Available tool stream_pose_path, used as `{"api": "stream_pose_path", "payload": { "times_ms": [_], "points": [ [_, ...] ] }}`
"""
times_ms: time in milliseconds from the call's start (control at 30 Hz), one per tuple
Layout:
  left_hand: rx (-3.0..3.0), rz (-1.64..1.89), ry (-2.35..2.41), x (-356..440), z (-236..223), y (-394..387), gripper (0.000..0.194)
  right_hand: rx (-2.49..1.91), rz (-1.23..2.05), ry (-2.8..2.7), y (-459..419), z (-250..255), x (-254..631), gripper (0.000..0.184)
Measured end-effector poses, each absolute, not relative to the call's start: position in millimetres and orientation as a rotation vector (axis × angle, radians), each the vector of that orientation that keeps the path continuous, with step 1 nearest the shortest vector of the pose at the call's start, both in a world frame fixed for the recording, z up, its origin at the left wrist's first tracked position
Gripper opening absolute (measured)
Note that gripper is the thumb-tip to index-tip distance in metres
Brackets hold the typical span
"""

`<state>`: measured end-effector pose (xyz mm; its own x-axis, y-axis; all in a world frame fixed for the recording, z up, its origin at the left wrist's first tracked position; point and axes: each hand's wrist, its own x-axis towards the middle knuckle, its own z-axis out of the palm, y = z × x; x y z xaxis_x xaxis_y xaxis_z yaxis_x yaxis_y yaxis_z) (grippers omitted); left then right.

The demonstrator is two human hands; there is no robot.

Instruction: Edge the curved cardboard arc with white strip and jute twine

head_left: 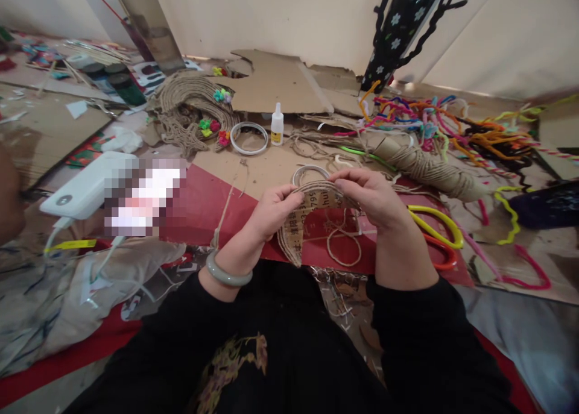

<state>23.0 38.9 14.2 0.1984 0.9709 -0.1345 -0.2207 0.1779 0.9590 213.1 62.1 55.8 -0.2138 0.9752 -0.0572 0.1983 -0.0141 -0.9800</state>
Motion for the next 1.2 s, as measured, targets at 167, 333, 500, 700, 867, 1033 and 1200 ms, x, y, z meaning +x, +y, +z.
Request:
{"api": "stream_pose_path", "payload": {
  "times_ms": [167,333,500,700,867,1033,1200],
  "points": [
    [0.920,1.127,0.953,23.9,17.3,39.9,0.020,-1.282,1.298,-1.466,62.8,53.3,212.5,0.014],
    [0.845,1.160,0.957,23.4,17.4,39.6,0.019,-1.282,1.267,-1.385,64.4,52.0,214.9,0.014],
    [0.882,1.109,0.950,23.2,16.7,38.7,0.021,-1.260,1.331,-1.462,63.3,53.7,214.4,0.019],
    [0.851,1.168,0.934,24.4,19.1,40.0,0.028,-1.230,1.184,-1.348,67.6,48.1,218.6,0.019],
    [0.842,1.141,0.925,24.7,19.4,40.1,0.028,-1.224,1.228,-1.457,66.5,48.8,219.0,0.021],
    [0.847,1.204,0.943,23.7,18.2,41.0,0.027,-1.242,1.169,-1.379,67.2,48.0,219.0,0.021],
    [0.873,1.196,0.936,23.9,16.3,41.5,0.028,-1.242,1.188,-1.456,67.6,48.0,219.1,0.021]
  ]
}}
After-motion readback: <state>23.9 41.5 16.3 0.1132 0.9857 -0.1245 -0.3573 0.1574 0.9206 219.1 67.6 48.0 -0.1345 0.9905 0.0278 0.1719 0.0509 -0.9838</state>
